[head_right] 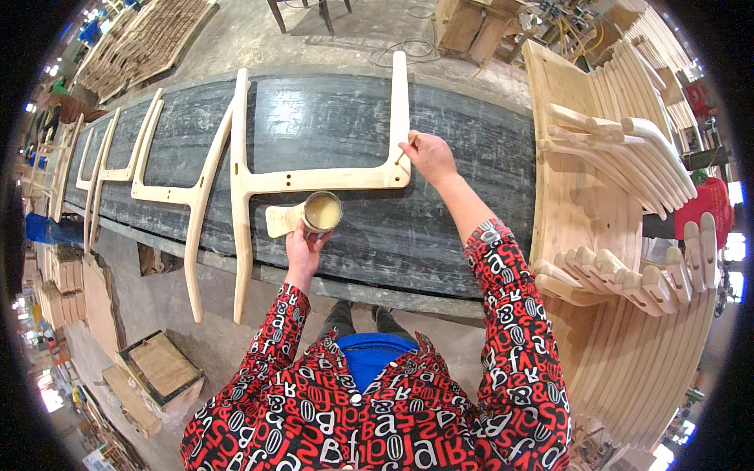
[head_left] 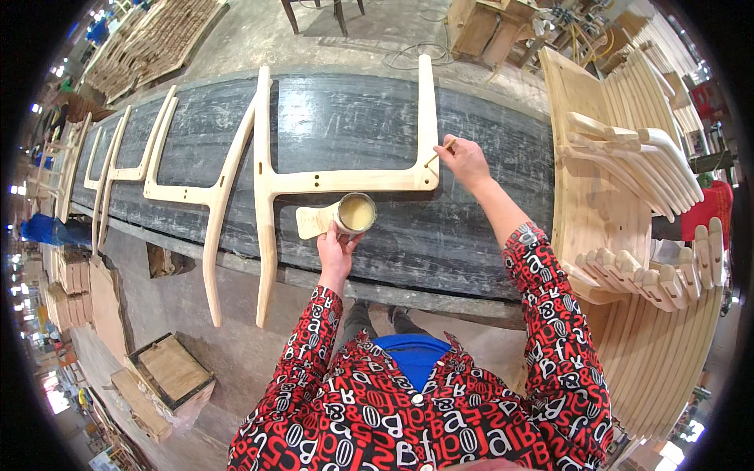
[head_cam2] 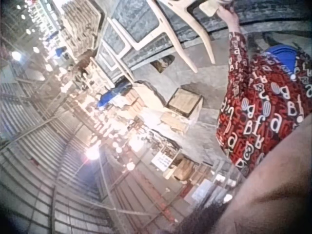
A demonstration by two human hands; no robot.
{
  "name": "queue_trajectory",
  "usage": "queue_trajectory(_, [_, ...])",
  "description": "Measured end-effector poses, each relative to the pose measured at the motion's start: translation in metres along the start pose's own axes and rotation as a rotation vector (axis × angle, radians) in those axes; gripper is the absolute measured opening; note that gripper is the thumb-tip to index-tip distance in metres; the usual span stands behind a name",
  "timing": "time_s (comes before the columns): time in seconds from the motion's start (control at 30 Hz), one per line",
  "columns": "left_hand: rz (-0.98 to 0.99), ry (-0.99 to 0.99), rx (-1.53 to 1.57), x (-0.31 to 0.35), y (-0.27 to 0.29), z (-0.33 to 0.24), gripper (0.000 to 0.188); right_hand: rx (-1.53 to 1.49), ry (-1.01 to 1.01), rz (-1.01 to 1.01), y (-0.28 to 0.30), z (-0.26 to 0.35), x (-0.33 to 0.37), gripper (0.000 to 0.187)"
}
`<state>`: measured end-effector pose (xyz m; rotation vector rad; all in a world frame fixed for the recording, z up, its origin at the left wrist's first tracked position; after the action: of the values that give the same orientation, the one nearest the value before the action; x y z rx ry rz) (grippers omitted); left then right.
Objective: The person applies a light-colored finish to wooden chair frames using a small brush and a tin can. They repeatedly dip the brush into the can and paint the edges and surfaces of multiple frames laid out on a workbench.
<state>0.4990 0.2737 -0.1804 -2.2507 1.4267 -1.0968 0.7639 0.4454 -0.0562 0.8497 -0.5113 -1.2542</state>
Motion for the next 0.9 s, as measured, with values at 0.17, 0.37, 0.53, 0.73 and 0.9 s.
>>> queue_trajectory(0.17, [-0.021, -0.011, -0.021, 0.002, 0.005, -0.001, 0.027, -0.056, 0.122, 0.078, 0.006, 0.004, 0.013, 0.012])
queue_trajectory(0.37, [-0.023, -0.004, -0.032, 0.006, 0.015, 0.001, 0.027, -0.205, 0.068, 0.078, 0.014, 0.004, 0.033, 0.008])
queue_trajectory(0.53, [0.000, 0.014, -0.046, 0.008, 0.022, 0.000, 0.026, -0.266, -0.017, 0.114, 0.004, 0.000, 0.047, 0.009])
queue_trajectory(0.73, [-0.021, 0.020, -0.077, 0.015, 0.016, -0.006, 0.027, -0.134, 0.064, 0.015, -0.011, 0.007, 0.047, 0.016])
queue_trajectory(0.9, [-0.002, 0.024, -0.072, 0.020, 0.021, -0.016, 0.026, -0.057, -0.116, 0.018, -0.006, -0.001, 0.038, 0.021])
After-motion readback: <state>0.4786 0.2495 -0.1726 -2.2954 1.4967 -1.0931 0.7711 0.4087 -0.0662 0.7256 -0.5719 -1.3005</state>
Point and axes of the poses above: each hand's wrist, its own x-axis away from the middle knuckle, its own y-axis out of the back of the hand, z = x × y, the point moved 8 cm from there along -x, towards the middle knuckle, and after that the axes turned 2 degrees about x, right-handed, at the moved point
